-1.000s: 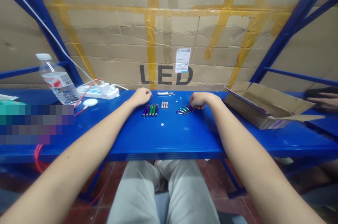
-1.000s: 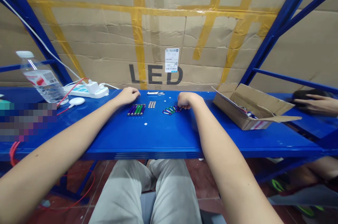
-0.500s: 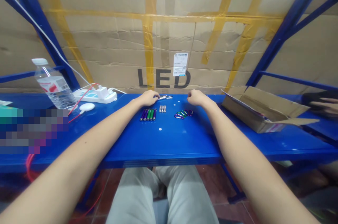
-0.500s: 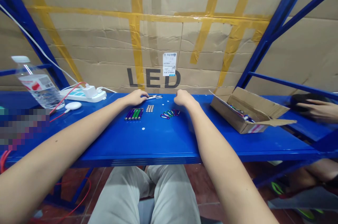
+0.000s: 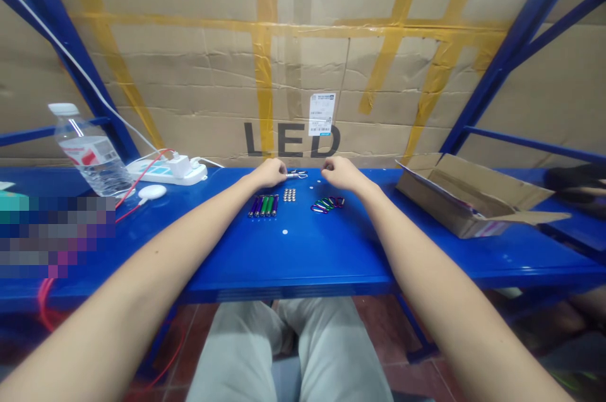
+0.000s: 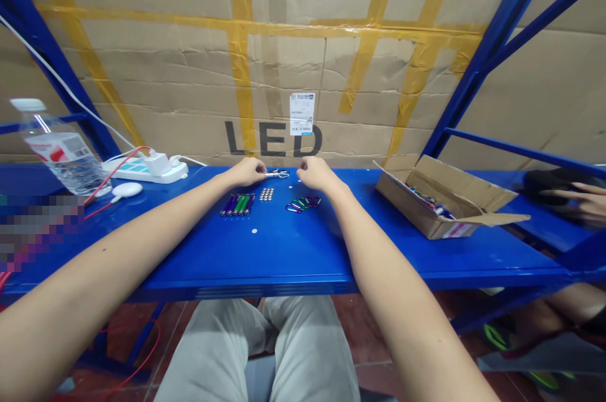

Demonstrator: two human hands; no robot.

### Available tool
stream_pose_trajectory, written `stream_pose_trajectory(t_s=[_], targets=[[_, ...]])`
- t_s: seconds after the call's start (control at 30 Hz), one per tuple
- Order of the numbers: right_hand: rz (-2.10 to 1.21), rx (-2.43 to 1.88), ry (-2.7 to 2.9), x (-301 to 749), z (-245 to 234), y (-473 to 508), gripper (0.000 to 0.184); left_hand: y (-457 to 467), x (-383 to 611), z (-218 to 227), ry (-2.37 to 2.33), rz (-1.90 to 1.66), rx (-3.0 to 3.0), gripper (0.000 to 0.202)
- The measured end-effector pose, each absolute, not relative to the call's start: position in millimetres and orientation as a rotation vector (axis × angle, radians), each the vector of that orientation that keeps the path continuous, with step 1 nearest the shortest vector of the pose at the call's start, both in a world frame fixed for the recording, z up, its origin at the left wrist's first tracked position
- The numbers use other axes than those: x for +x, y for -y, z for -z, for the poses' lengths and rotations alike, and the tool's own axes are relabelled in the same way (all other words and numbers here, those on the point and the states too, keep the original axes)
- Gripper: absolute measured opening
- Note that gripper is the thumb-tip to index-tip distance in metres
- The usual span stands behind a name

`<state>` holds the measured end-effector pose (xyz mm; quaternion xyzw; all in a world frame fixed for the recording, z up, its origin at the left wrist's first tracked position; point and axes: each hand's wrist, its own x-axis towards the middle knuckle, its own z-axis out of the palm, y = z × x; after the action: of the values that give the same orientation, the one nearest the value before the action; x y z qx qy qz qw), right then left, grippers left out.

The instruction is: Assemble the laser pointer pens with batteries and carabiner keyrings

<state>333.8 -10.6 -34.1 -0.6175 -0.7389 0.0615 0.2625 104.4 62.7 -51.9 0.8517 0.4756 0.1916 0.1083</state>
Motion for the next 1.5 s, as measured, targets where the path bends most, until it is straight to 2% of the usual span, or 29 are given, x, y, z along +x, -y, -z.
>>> stream_pose_trajectory(t_s=[0.07, 0.2, 0.4, 0.53, 0.63, 0.7, 0.9, 1.2, 1.5], targets=[[-0.281, -1.522, 1.949, 327, 35, 12, 0.02, -51, 103, 45, -1.297, -0.748, 2.506, 0.015], [-0.645, -1.192, 1.838, 317, 38, 14, 0.036, -18, 102, 29, -1.016, -0.998, 2.488, 0.017], [-1.38, -0.85, 1.76, 318, 33, 25, 0.025, 7, 98, 29, -0.879, -1.1, 2.445, 0.014], [-1.497, -0.848, 1.674, 321, 29, 28, 0.022, 5, 93, 38, -0.928, -1.085, 2.46, 0.011], [-1.521, -0.861, 1.665, 320, 30, 29, 0.018, 8, 93, 42, -0.931, -1.082, 2.511, 0.021], [-1.515, -0.87, 1.672, 317, 31, 29, 0.017, 12, 96, 42, -0.899, -1.082, 2.553, 0.027], [-1.359, -0.92, 1.8, 311, 33, 29, 0.024, 16, 103, 46, -0.843, -1.092, 2.656, 0.014], [-0.586, -1.187, 2.17, 305, 32, 30, 0.024, 14, 100, 49, -1.091, -0.971, 2.892, 0.024], [-0.242, -1.064, 2.247, 302, 35, 27, 0.023, 14, 104, 45, -1.016, -0.965, 2.392, 0.031]])
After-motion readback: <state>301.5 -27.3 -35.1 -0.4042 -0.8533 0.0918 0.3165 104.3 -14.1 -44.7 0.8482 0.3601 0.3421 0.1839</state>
